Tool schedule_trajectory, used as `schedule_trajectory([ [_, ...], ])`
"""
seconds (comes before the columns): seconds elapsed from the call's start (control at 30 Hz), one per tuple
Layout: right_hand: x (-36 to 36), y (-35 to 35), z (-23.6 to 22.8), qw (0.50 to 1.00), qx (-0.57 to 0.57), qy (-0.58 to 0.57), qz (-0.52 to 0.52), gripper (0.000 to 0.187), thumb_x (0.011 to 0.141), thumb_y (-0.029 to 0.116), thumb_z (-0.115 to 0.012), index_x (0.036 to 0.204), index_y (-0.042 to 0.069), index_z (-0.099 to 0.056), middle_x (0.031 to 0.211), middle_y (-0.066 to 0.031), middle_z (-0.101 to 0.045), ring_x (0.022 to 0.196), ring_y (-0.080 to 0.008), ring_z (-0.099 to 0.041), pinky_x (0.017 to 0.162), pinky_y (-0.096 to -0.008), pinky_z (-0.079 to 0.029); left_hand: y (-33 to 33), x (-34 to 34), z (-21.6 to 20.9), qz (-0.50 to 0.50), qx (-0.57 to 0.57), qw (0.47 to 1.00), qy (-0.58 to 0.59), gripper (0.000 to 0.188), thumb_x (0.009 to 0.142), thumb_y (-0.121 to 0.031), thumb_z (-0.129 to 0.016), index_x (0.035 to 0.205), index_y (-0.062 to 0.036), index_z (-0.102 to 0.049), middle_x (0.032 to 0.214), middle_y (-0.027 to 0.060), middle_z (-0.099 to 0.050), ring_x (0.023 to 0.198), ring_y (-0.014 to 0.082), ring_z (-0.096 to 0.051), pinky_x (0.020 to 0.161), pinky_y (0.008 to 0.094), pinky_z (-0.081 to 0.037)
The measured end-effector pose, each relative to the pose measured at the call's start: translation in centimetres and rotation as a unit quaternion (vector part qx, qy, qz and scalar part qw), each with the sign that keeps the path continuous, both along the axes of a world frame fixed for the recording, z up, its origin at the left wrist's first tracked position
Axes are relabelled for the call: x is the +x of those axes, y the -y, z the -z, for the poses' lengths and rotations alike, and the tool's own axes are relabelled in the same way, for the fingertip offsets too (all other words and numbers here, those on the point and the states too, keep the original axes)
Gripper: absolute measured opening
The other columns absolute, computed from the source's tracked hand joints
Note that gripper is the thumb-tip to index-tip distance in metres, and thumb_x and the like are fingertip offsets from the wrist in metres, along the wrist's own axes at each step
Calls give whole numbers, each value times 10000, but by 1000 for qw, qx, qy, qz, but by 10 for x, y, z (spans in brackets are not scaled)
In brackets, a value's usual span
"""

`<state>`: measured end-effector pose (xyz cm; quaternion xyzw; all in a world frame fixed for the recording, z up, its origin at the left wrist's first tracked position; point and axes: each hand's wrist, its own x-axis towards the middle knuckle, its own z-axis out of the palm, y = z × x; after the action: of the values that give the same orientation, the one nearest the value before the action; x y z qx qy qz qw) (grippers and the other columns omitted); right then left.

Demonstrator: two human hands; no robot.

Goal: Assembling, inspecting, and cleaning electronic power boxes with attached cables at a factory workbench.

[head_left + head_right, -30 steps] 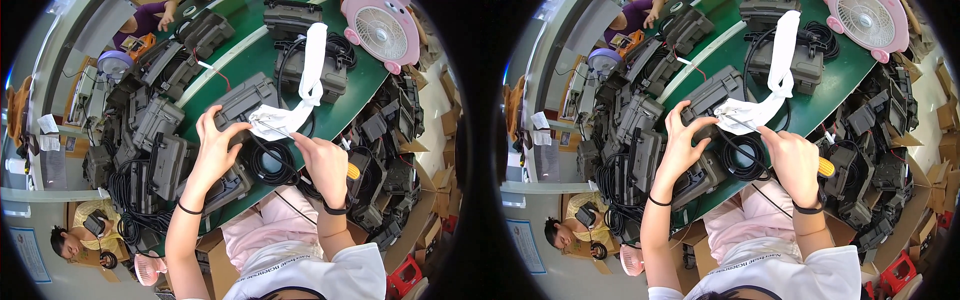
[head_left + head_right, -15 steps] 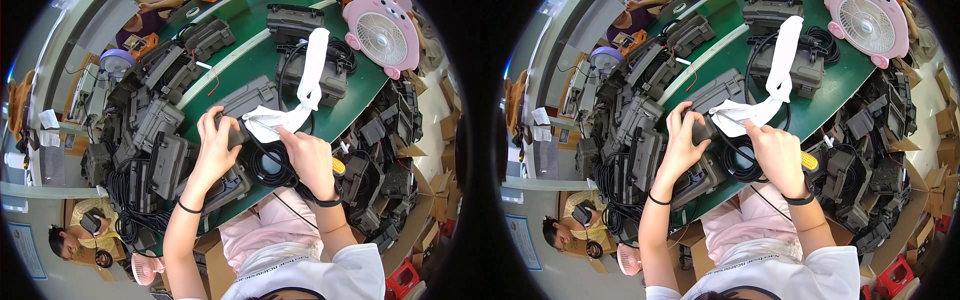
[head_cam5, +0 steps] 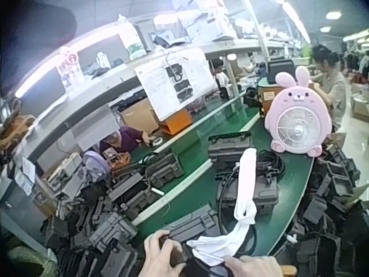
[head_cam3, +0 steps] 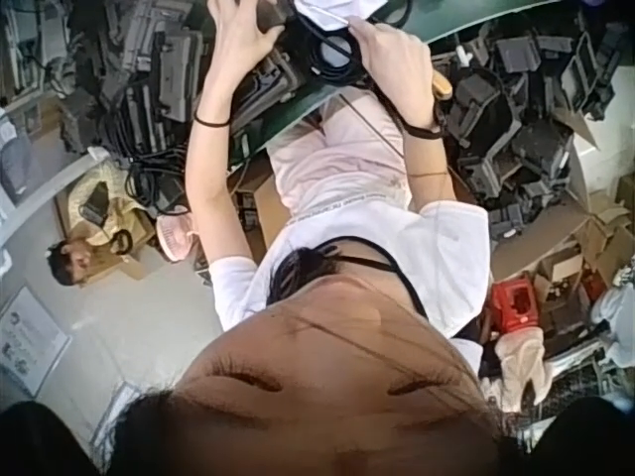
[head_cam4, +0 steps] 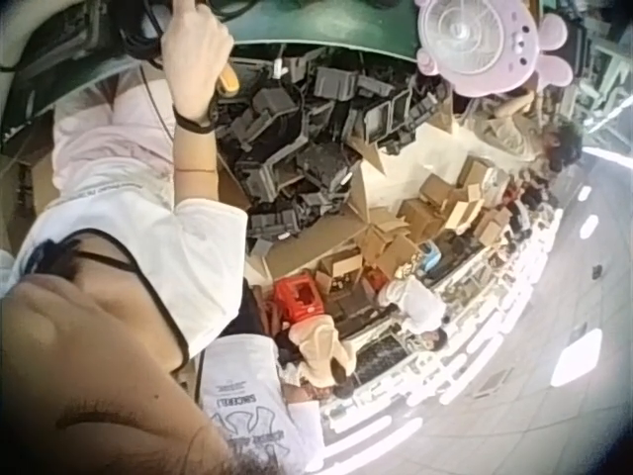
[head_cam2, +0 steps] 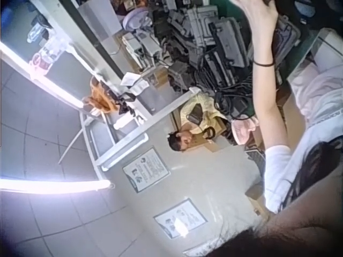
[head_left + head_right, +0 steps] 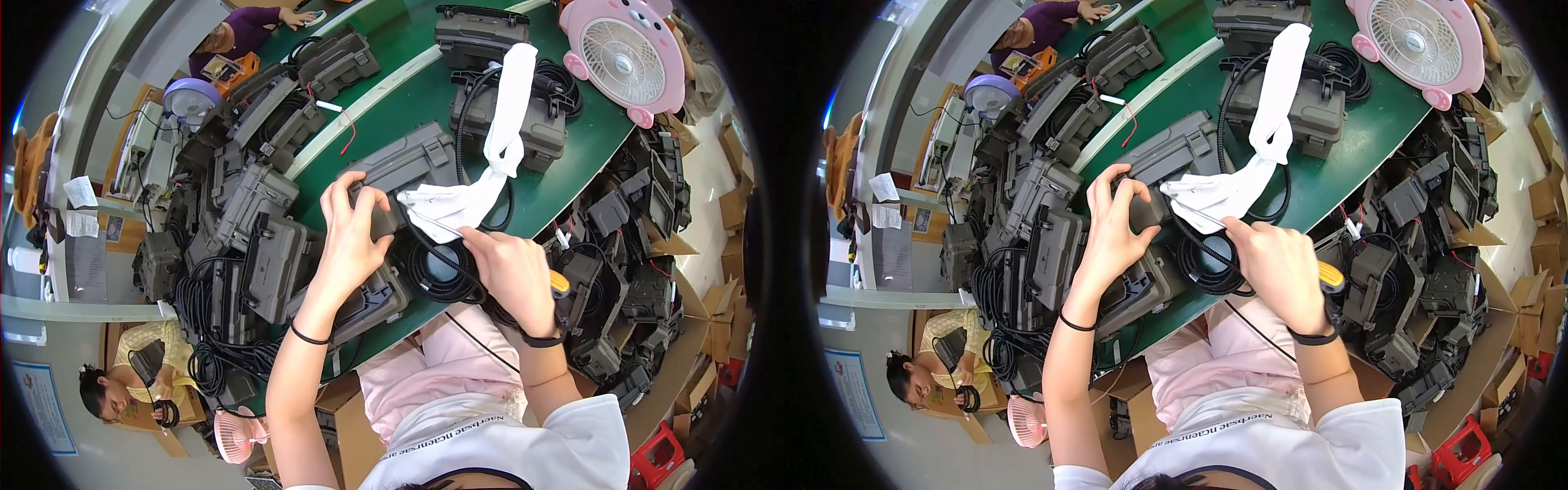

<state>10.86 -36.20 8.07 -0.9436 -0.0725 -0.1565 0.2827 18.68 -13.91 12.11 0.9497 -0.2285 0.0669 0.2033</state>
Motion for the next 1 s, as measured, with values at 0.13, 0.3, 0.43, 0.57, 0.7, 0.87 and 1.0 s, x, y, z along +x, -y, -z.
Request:
schedule_trajectory([
  [0.13, -7, 19, -4, 998, 65, 8, 11, 163, 875, 176, -703, 1029, 148, -748, 653, -87, -628, 589, -318, -639, 532, -403, -499, -1, 1, 1, 2, -14, 1000, 7, 566, 599, 48, -843, 1040, -105, -523, 1398, 154, -388, 1329, 419, -364, 1081, 503, -388],
  [0.3, -9, 20, -6, 984, 125, 49, 119, 196, 885, 155, -697, 1076, 163, -744, 669, -83, -620, 571, -303, -611, 524, -388, -477, 0, 0, 1, 9, -27, 1000, -9, 577, 587, 102, -809, 1041, -117, -528, 1393, 180, -364, 1330, 461, -332, 1072, 537, -394],
  [0.43, -5, 2, -10, 998, 21, 52, 43, 312, 867, 142, -696, 1169, 211, -724, 623, -60, -563, 555, -271, -604, 510, -373, -471, -1, 1, 0, 10, -24, 1000, -6, 572, 585, 104, -810, 1029, -120, -528, 1389, 176, -367, 1330, 460, -332, 1071, 538, -394],
  [0.57, -10, 2, -13, 999, -19, 15, 40, 383, 840, 124, -675, 1200, 247, -720, 606, -44, -531, 544, -249, -598, 502, -374, -470, 0, 2, 1, 9, -18, 1000, -3, 567, 585, 104, -811, 1022, -124, -530, 1391, 172, -364, 1326, 459, -336, 1066, 538, -399],
  [0.7, -13, 7, -9, 998, -41, 6, 40, 405, 823, 115, -676, 1199, 257, -725, 594, -38, -516, 531, -247, -589, 496, -365, -466, 1, 0, -2, 8, -23, 1000, -10, 565, 583, 106, -811, 1015, -128, -532, 1397, 167, -358, 1325, 460, -333, 1061, 535, -403],
  [0.87, -2, 1, -3, 998, -45, 2, 37, 400, 828, 114, -672, 1197, 258, -726, 599, -37, -526, 525, -239, -592, 489, -369, -462, 1, 1, -3, 15, -16, 1000, -8, 543, 584, 117, -800, 992, -125, -535, 1398, 167, -355, 1329, 460, -327, 1062, 535, -399],
  [1.0, 6, -7, -5, 999, -14, 13, 35, 346, 864, 143, -685, 1183, 266, -739, 589, -58, -512, 521, -266, -559, 490, -386, -433, 2, 0, -4, 28, -13, 999, 9, 520, 577, 128, -788, 960, -120, -538, 1398, 167, -354, 1332, 460, -324, 1059, 537, -398],
])
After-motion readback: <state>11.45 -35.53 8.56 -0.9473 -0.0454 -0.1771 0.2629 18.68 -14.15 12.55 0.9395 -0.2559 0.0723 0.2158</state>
